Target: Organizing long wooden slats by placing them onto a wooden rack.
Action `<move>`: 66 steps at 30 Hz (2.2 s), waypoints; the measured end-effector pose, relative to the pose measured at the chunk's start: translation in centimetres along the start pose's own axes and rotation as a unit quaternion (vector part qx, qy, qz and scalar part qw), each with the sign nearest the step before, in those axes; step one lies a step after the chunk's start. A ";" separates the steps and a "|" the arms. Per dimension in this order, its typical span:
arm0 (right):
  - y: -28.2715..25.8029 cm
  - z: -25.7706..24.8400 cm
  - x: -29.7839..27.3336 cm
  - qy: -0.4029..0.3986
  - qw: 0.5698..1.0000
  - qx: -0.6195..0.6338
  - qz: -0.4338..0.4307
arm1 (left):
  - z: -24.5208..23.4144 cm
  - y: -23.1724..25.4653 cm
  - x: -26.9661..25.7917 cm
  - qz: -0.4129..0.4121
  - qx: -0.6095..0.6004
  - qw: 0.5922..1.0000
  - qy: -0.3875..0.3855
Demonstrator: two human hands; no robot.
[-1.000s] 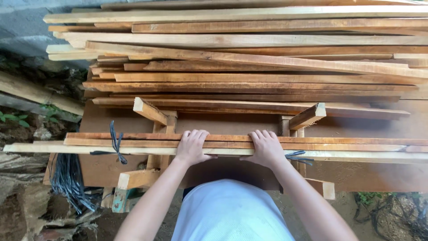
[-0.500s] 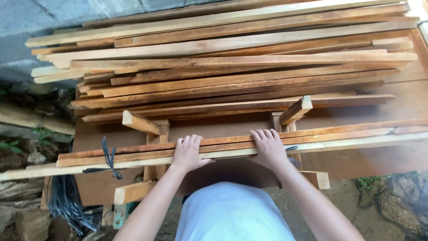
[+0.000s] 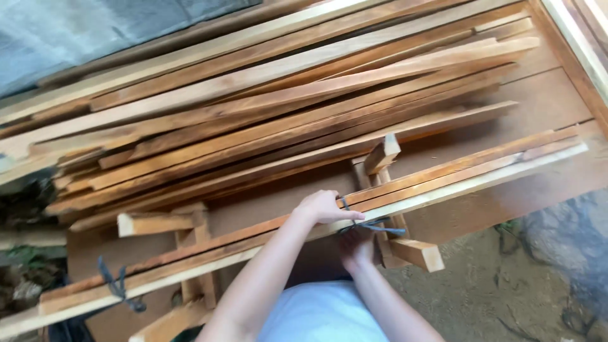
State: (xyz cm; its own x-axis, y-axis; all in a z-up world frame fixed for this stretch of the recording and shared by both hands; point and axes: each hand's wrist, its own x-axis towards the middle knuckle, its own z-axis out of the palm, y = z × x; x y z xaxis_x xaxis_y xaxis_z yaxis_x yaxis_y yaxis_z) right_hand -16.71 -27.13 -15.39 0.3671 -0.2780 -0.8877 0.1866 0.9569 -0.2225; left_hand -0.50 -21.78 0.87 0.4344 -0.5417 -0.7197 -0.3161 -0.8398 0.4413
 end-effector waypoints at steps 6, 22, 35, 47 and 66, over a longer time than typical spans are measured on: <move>2.9 -3.1 11.4 -0.157 0.986 0.056 -0.005 | 1.2 1.0 1.6 0.011 0.041 0.999 -0.020; 2.1 0.7 7.6 -0.076 0.991 -0.105 -0.021 | -2.6 0.8 1.5 0.028 -0.131 0.981 -0.138; 0.5 -2.8 4.6 0.020 0.980 -0.195 -0.043 | -1.8 4.2 0.8 -0.057 -0.208 0.953 -0.213; -1.2 1.7 0.7 0.057 0.943 -0.319 -0.072 | -0.7 1.6 2.4 0.047 -0.051 0.995 -0.071; 7.6 18.5 -20.0 -0.497 0.282 -0.718 -0.397 | 12.6 -18.3 -19.3 -0.200 -0.780 0.436 0.403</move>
State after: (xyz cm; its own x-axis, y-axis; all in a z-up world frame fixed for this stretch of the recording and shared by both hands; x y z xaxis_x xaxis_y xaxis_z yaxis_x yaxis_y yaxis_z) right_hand -5.78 -15.83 8.12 0.9363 0.3452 0.0641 0.2702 -0.5919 -0.7594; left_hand -13.70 4.54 -0.07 0.5459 0.3498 -0.7613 0.6048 0.4644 0.6470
